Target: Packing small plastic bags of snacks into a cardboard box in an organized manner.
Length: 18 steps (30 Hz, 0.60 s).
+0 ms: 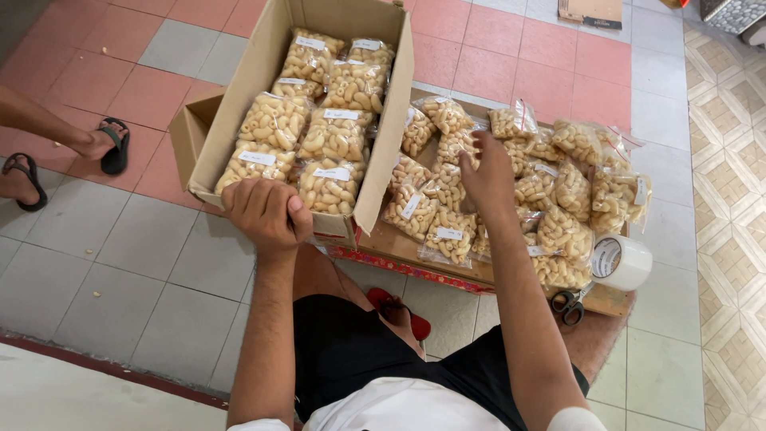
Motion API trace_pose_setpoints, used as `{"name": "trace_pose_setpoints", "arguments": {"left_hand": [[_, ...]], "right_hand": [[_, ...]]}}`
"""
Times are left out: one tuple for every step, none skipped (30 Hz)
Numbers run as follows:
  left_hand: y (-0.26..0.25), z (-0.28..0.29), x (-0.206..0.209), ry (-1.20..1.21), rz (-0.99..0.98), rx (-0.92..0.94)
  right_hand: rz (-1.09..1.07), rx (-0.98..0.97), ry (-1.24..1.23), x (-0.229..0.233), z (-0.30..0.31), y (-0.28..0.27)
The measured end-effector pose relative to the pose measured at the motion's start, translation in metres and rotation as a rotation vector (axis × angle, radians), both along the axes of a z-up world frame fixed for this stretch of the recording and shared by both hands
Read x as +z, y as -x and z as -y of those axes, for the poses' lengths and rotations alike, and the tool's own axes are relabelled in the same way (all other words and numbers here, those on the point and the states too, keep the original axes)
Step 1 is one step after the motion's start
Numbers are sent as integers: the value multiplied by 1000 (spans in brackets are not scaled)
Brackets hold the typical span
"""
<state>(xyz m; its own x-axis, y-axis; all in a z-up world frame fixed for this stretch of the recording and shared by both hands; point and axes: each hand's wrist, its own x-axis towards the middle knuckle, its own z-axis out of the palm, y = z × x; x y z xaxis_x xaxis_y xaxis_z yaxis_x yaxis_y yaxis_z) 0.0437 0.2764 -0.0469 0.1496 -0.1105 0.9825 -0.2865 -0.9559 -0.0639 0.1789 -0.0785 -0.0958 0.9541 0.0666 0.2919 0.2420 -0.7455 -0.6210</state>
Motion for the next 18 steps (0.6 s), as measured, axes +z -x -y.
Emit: {"name": "trace_pose_setpoints", "arguments": {"left_hand": [[0, 0, -1, 1, -1, -4], [-1, 0, -2, 3, 3, 1], [-1, -1, -2, 3, 10, 7], [-1, -1, -2, 3, 11, 3], [-1, 0, -2, 7, 10, -1], [-1, 0, -1, 12, 8, -5], [0, 0, -1, 13, 6, -7], [0, 0, -1, 10, 5, -5], [0, 0, -1, 8, 4, -3], [1, -1, -3, 8, 2, -4], [1, -2, -4, 10, -9, -6], [1, -3, -5, 12, -19, -9], [1, -2, -4, 12, -19, -9], [2, -2, -3, 14, -25, -7], [2, -1, -2, 17, -31, -7], [4, 0, 1, 17, -32, -9], [6, 2, 4, 29, -64, -9], [8, 3, 7, 41, -96, -9]], "right_hand": [[-1, -4, 1, -9, 2, -6], [-104, -86, 129, -17, 3, -11], [-205, -166, 254, -25, 4, -18], [-205, -169, 253, -31, 2, -21], [-228, -192, 277, -36, 1, -25], [-252, -214, 301, -42, 0, -28], [-254, -216, 301, -43, 0, -28], [-249, -206, 230, -44, 0, -27], [-244, -194, 160, -45, 0, -27], [-246, -195, 160, -42, 0, -22], [-220, -202, 44, -40, -1, -18], [-193, -208, -72, -37, -2, -14], [-193, -209, -72, -38, -3, -12], [-44, -198, -155, -39, -3, -11], [105, -188, -237, -40, -3, -9], [105, -191, -237, -31, -5, 0], [185, -207, -297, -21, -6, 10], [267, -223, -357, -12, -8, 20]]}}
